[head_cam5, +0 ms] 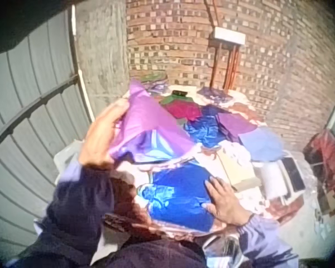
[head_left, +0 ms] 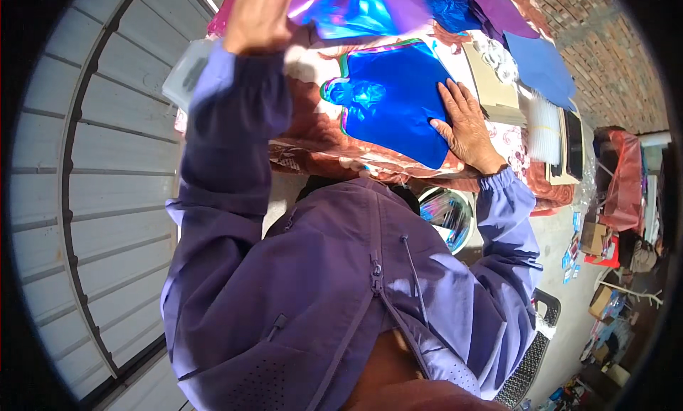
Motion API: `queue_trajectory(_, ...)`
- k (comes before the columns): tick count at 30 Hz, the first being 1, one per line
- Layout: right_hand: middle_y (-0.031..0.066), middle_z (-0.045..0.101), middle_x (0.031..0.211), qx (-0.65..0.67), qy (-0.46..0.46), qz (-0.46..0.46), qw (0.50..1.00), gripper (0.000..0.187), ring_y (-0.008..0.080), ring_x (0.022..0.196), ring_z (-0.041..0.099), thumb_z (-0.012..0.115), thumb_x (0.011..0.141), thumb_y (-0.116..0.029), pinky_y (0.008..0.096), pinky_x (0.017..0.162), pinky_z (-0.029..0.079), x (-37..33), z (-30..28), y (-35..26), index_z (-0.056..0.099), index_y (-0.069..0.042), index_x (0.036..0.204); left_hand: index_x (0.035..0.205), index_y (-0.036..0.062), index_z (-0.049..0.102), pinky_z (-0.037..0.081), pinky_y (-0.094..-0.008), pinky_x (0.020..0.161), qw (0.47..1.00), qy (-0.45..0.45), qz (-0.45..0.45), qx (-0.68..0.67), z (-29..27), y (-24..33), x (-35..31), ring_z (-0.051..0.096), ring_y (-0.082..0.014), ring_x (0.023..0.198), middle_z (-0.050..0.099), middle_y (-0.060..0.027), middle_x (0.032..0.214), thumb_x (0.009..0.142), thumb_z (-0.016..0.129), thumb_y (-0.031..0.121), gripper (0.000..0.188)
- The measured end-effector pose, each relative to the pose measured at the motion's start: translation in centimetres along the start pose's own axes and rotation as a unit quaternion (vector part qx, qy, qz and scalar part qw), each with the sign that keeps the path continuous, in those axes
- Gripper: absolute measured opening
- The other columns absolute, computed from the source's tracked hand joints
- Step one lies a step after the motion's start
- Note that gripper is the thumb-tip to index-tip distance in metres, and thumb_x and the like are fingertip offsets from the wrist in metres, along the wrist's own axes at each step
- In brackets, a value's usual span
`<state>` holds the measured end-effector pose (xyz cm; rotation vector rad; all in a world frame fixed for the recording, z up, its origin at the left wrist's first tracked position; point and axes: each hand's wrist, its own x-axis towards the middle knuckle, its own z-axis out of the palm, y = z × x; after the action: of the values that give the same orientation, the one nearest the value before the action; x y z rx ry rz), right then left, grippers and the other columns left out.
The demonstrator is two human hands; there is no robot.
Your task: Folding and organizing various colorful, shiny sheets of paper on a table.
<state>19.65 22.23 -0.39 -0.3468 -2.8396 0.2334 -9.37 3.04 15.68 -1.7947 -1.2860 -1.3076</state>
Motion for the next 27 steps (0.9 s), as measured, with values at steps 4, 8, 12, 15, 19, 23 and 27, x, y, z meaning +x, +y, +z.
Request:
queue_trajectory(4,0.0222,0.042,0.141,0.016,-0.011,-0.023,1.0,0.061,0.0395,0.13,0.039,0.057,0.093,-0.042,0.0462,0.109,0.031,-0.2,-0.5,1.0,0.043,-0.004,0.139,0.11,0.0012,0.063,0.05,-0.032,0.067,1.0,0.014,0.004,0.018,5.4,-2.8,-3.9,0.062,-0.0151,0.072,0.064,-0.0102,0.078,0.089,0.058,0.018,0.027)
queue_trajectory(8,0.0241,0.05,0.13,0.11,-0.047,0.008,0.993,0.05,0.0383,0.119,0.051,0.06,0.093,-0.032,0.0433,0.102,0.039,-1.6,-1.8,2.1,0.05,-0.001,0.13,0.112,0.0001,0.059,0.051,-0.0346,0.063,0.984,-0.039,-0.01,0.175,8.4,0.3,-9.6,0.065,-0.0211,0.068,0.065,-0.0167,0.077,0.091,0.054,0.015,0.026)
queue_trajectory(12,0.0236,0.055,0.126,0.171,-0.069,0.086,0.979,0.044,0.0371,0.111,0.057,0.061,0.09,-0.017,0.0408,0.096,0.045,-4.1,-2.8,4.3,0.05,0.0,0.129,0.095,-0.0007,0.061,0.05,-0.0378,0.059,0.755,-0.086,-0.614,-0.213,9.9,2.6,-12.1,0.066,-0.0268,0.064,0.065,-0.0199,0.076,0.093,0.053,0.016,0.019)
queue_trajectory(15,0.0229,0.054,0.128,0.189,-0.048,0.111,0.974,0.05,0.0365,0.113,0.057,0.064,0.085,-0.009,0.0397,0.097,0.045,-4.1,-5.0,3.6,0.049,0.0,0.132,0.087,-0.0003,0.062,0.049,-0.0385,0.056,0.831,-0.194,-0.503,-0.14,9.3,2.3,-13.9,0.065,-0.0278,0.06,0.065,-0.0186,0.075,0.093,0.054,0.018,0.021)
queue_trajectory(19,0.0218,0.051,0.134,0.182,0.012,0.104,0.978,0.067,0.0361,0.123,0.051,0.071,0.075,-0.005,0.0387,0.103,0.04,-4.4,-6.6,4.3,0.046,-0.002,0.137,0.082,-0.0004,0.063,0.05,-0.0389,0.058,0.841,-0.208,-0.487,-0.113,8.7,1.3,-14.0,0.063,-0.0285,0.06,0.064,-0.0156,0.07,0.092,0.056,0.019,0.023)
queue_trajectory(23,0.0208,0.046,0.14,0.113,0.009,0.103,0.988,0.08,0.0361,0.131,0.043,0.077,0.067,-0.006,0.0394,0.109,0.034,-4.8,-7.1,5.8,0.044,-0.003,0.14,0.097,-0.0013,0.063,0.052,-0.0344,0.058,0.91,-0.248,-0.332,0.004,8.6,-1.0,-15.5,0.066,-0.0236,0.068,0.064,-0.0142,0.081,0.088,0.059,0.018,0.021)
queue_trajectory(27,0.0206,0.043,0.143,0.076,-0.027,0.093,0.992,0.084,0.0367,0.135,0.037,0.08,0.064,-0.009,0.0427,0.112,0.031,-3.5,-7.0,3.8,0.044,-0.003,0.14,0.111,-0.0001,0.06,0.048,-0.0421,0.084,0.885,-0.236,-0.399,0.039,7.7,0.2,-14.4,0.061,-0.0349,0.102,0.064,-0.0208,0.101,0.079,0.067,0.018,0.038)
